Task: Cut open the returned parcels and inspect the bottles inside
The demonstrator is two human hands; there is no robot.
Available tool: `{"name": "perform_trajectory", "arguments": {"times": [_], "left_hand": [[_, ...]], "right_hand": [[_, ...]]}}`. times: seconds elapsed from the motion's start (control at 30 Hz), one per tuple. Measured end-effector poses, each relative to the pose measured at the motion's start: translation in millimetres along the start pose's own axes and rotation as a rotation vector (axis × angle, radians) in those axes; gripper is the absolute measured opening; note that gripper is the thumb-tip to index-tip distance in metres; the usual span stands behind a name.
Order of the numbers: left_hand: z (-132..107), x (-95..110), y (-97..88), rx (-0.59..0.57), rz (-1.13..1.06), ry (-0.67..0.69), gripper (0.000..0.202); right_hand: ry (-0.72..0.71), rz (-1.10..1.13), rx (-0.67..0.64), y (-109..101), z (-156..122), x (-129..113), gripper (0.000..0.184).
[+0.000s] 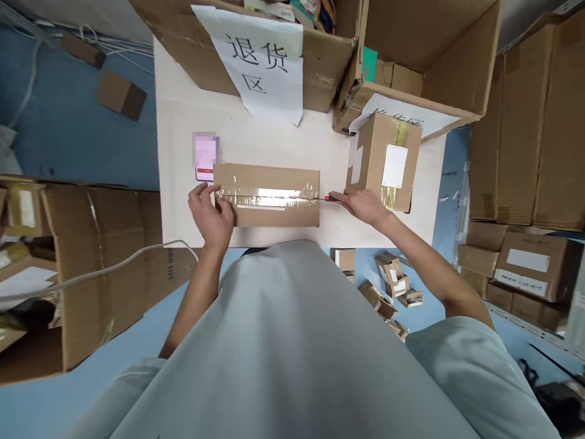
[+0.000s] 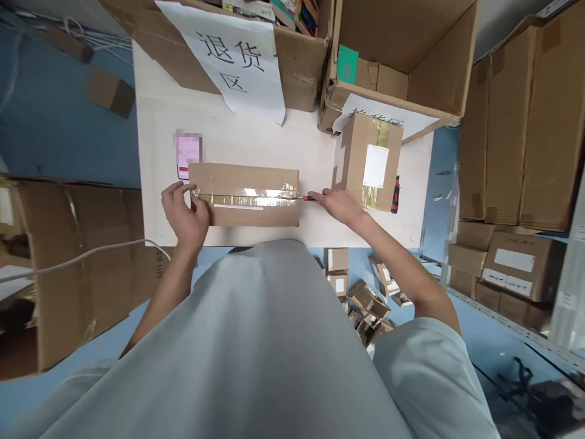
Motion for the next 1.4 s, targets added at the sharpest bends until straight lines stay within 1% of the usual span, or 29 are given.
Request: {"name": "perform_trajectory", "arguments": {"times": [0.07,0.17,0.23,0.33,0.43,0.5,0.6,0.7,0.83,0.97,1.03,1.1,1.13,1.23,1.27,1.33,1.4], "left_hand": [[1,9,9.2,-0.059,0.024,0.039,0.042],[2,17,23.7,-0.150,-0.004,0.051,0.059],[1,18,27.9,-0.161,0.026,0.065,0.065],[-1,17,26.8,-0.141,0.097,0.089,0.067],[-1,14,22.2,-0.121,0.131,0.111,0.065],[0,12,18.0,-0.113,0.139,0.117,0.065],[6,7,9.0,-0.114,0.141,0.082,0.066],[13,1,-2.7,-0.135,0.107,0.028,0.067],[22,-7,-19.2,-0.136,0.078,0.009,0.065],[30,-19,-34.3,-0.105,0.086,0.017,0.065],[33,-26,-40.8,-0.093,0.088,0.031,0.064],[36,-35,-45.7,-0.091,0.065,0.037,0.063],[37,-39,-47.4,-0.092,0.042,0.035,0.063],[38,-52,-49.0,-0.117,-0.046,0.023,0.065],[39,-55,-49.1,-0.122,-0.064,0.024,0.065],[40,-60,-50.0,-0.121,-0.070,0.027,0.063],[40,-63,-51.2,-0.114,-0.066,0.037,0.061]], "right_hand": [[0.006,0.036,0.030,9,-1,-1,0.053],[0.030,0.066,0.077,22,-2,-5,0.056],[0.039,0.074,0.103,29,-2,-10,0.060],[0.050,0.085,0.116,38,-4,-18,0.071],[0.076,0.109,0.117,43,-8,-25,0.077],[0.079,0.139,0.132,43,-11,-27,0.075],[0.067,0.199,0.176,40,-13,-28,0.063],[0.030,0.276,0.237,35,-9,-33,0.051],[-0.038,0.353,0.311,23,2,-54,0.047],[-0.062,0.405,0.384,6,11,-81,0.047],[-0.067,0.456,0.408,4,18,-93,0.045],[-0.017,0.529,0.432,10,27,-101,0.043],[0.043,0.575,0.441,17,32,-103,0.043],[0.306,0.744,0.423,47,41,-107,0.046],[0.364,0.810,0.404,57,43,-111,0.047],[0.421,0.933,0.387,72,42,-123,0.049],[0.463,1.020,0.406,79,37,-136,0.052]]}}
Point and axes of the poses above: each hand's wrist, its own z-axis towards the middle knuckle, its own y-axis out of the palm, x = y × z, the point moved 4 cm from there along z, towards the middle knuckle, and after that the axes turned 7 degrees about -z, right-handed, at the moved point
